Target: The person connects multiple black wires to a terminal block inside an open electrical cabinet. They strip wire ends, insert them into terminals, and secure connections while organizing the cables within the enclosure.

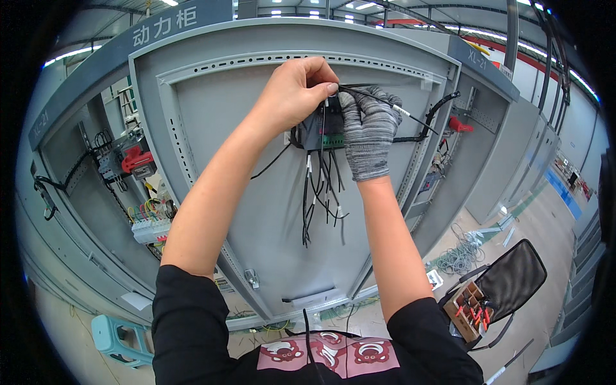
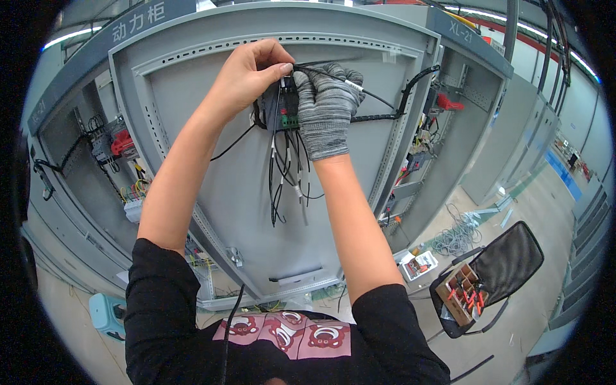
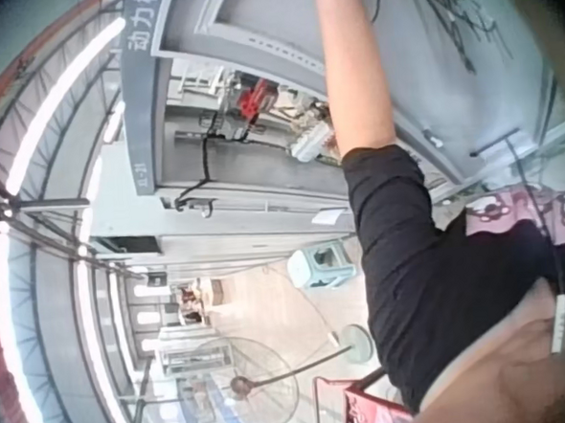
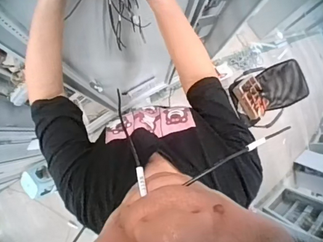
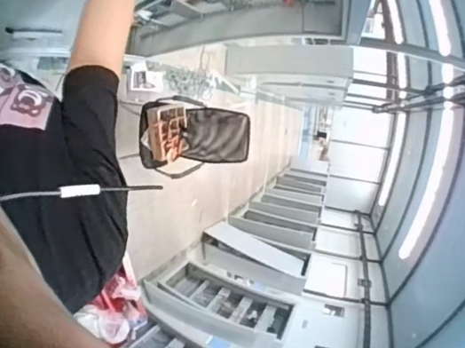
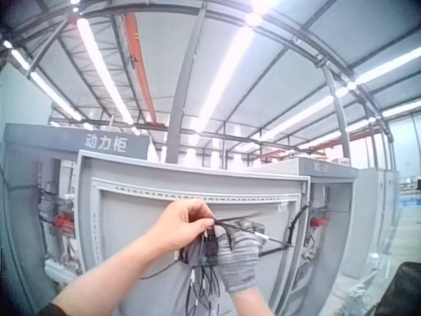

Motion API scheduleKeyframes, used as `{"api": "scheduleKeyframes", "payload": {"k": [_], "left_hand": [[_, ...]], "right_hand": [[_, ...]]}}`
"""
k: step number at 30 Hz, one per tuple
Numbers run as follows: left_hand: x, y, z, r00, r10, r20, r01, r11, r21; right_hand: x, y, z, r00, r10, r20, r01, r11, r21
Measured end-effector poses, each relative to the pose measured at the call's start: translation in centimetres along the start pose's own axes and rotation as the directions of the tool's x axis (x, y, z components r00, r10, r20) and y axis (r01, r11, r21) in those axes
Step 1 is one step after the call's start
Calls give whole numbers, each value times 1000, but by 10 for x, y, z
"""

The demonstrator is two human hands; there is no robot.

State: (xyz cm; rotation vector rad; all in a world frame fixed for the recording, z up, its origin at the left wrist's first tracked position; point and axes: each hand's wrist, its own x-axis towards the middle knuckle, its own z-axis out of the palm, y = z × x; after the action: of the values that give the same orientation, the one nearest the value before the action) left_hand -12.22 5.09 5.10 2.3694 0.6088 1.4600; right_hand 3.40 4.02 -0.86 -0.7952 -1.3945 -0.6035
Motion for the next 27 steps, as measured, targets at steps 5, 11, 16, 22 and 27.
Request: {"api": "scheduleKeyframes", "payload": {"k": [5,11,16,22,27], "left_hand": [[-3,2,8,995,38,-94,-24,989,146],[-1,3,15,987,102,-122,-65,960,273],[-2,-2,11,989,97,-114,-58,948,312],[0,3,8,998,36,-54,-22,970,243],[1,1,6,998,43,-37,-35,979,199]], "right_hand": [[-14,-17,0,990,133,-37,-133,991,4],[-11,-31,-13,998,55,-16,-57,984,-166],[11,-44,-40,982,-175,69,185,960,-211],[39,-11,-52,872,-355,337,453,846,-282],[67,-5,-46,747,-319,583,596,710,-375]]}}
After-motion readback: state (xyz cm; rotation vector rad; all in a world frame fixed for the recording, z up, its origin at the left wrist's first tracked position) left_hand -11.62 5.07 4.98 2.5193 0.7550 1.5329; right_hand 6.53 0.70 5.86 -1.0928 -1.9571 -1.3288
